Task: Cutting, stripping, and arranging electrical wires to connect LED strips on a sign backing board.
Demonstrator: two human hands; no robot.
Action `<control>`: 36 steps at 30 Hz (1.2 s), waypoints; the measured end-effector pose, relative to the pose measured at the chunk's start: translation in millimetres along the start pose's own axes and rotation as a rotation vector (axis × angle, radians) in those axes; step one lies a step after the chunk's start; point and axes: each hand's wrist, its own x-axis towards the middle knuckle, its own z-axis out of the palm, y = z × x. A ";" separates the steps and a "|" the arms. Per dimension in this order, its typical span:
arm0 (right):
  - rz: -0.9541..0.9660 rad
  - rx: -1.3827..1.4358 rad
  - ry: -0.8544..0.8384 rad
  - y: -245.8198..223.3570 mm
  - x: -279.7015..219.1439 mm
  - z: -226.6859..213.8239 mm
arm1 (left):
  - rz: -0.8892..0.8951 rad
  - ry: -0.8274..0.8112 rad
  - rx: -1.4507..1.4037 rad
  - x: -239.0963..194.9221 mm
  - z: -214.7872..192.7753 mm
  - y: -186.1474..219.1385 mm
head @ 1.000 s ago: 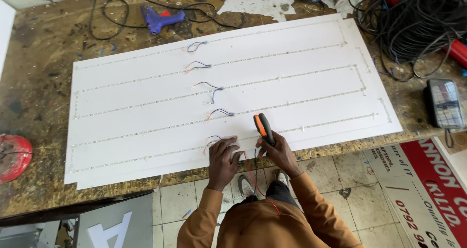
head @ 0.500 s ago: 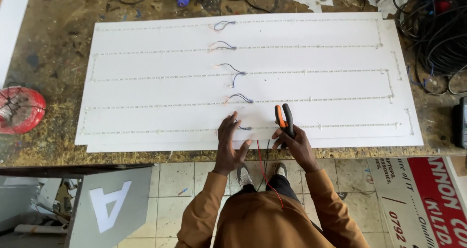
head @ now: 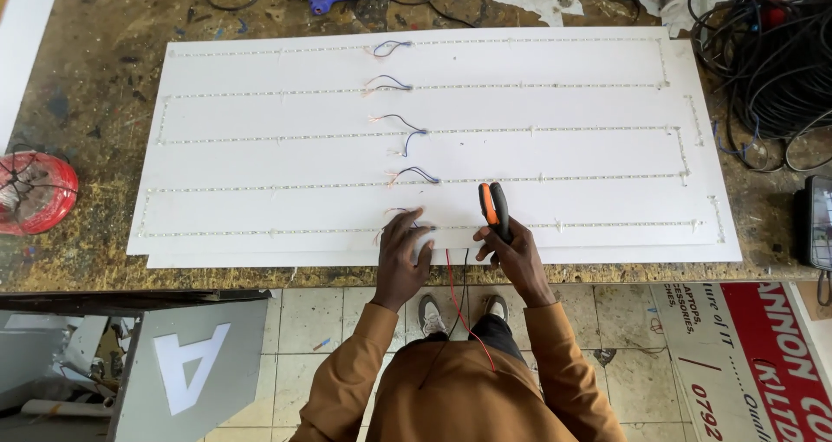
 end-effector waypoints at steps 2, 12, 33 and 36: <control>-0.008 -0.005 0.015 1.4 2.9 0.1 | 0.016 -0.044 0.035 0.8 -2.4 1.8; -0.022 0.041 0.078 1.8 -0.4 5.7 | 0.041 -0.111 0.140 -6.5 5.1 -4.0; -0.054 0.037 0.067 1.9 -7.0 4.9 | 0.065 -0.108 0.177 -8.4 7.8 -6.2; -0.041 0.046 0.085 1.4 -8.1 6.0 | 0.057 -0.112 0.163 -9.9 7.4 -7.5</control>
